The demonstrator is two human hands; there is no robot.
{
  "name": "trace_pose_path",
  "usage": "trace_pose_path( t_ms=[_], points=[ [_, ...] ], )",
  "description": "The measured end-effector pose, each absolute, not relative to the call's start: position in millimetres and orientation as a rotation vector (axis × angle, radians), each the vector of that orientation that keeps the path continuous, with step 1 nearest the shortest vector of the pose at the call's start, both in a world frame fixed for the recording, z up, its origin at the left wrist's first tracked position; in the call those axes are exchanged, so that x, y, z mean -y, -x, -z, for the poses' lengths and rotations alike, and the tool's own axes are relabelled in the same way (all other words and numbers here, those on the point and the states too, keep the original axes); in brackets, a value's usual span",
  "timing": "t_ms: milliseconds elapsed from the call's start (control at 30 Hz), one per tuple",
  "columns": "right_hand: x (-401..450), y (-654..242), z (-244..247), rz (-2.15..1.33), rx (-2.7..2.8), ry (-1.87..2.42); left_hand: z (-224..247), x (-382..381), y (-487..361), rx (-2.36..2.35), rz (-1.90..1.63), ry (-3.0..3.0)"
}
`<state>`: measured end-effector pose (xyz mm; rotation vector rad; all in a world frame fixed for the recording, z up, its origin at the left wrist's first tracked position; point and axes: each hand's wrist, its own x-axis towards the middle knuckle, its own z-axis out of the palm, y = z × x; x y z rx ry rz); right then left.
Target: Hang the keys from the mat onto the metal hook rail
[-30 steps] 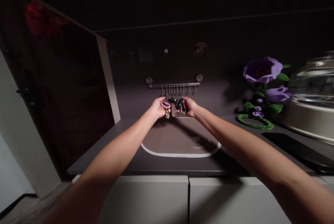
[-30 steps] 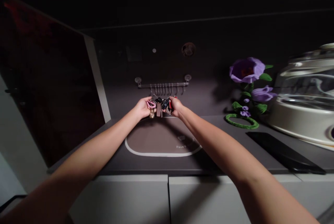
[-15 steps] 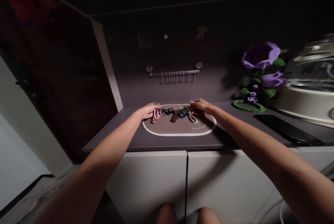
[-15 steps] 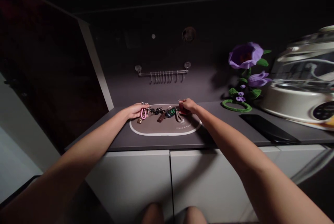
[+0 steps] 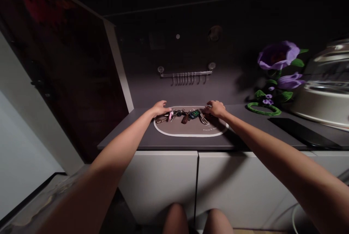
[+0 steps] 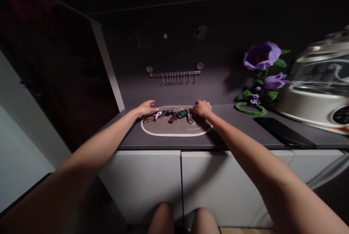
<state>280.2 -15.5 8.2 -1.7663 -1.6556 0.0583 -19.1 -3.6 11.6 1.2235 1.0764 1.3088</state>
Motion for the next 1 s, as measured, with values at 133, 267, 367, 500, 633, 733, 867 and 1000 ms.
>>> trace_pose_path(
  t_ms=[133,267,367,500,633,733,867,1000],
  points=[
    [41,-251,-29,-0.398,1.801,1.427,-29,21,15,-0.965,-1.358,-1.219],
    [69,-220,-38,-1.209,1.811,1.018,-33,44,5,-0.813,-1.175,-1.300],
    [81,-205,-30,-1.523,1.674,0.905,-22,58,-1,-0.667,-1.056,-1.271],
    [86,-200,-10,-1.728,1.506,0.811,1,68,-6,-0.568,-0.922,-1.195],
    [88,-202,0,-1.755,1.421,0.762,12,70,-6,-0.571,-0.872,-1.146],
    [90,-203,0,-1.757,1.416,0.749,13,70,-6,-0.552,-0.897,-1.119],
    [91,-202,0,-1.768,1.424,0.698,13,71,-6,-0.535,-0.898,-1.132],
    [87,-201,1,-1.777,1.446,0.682,13,71,-6,-0.550,-0.900,-1.164]
  ],
)
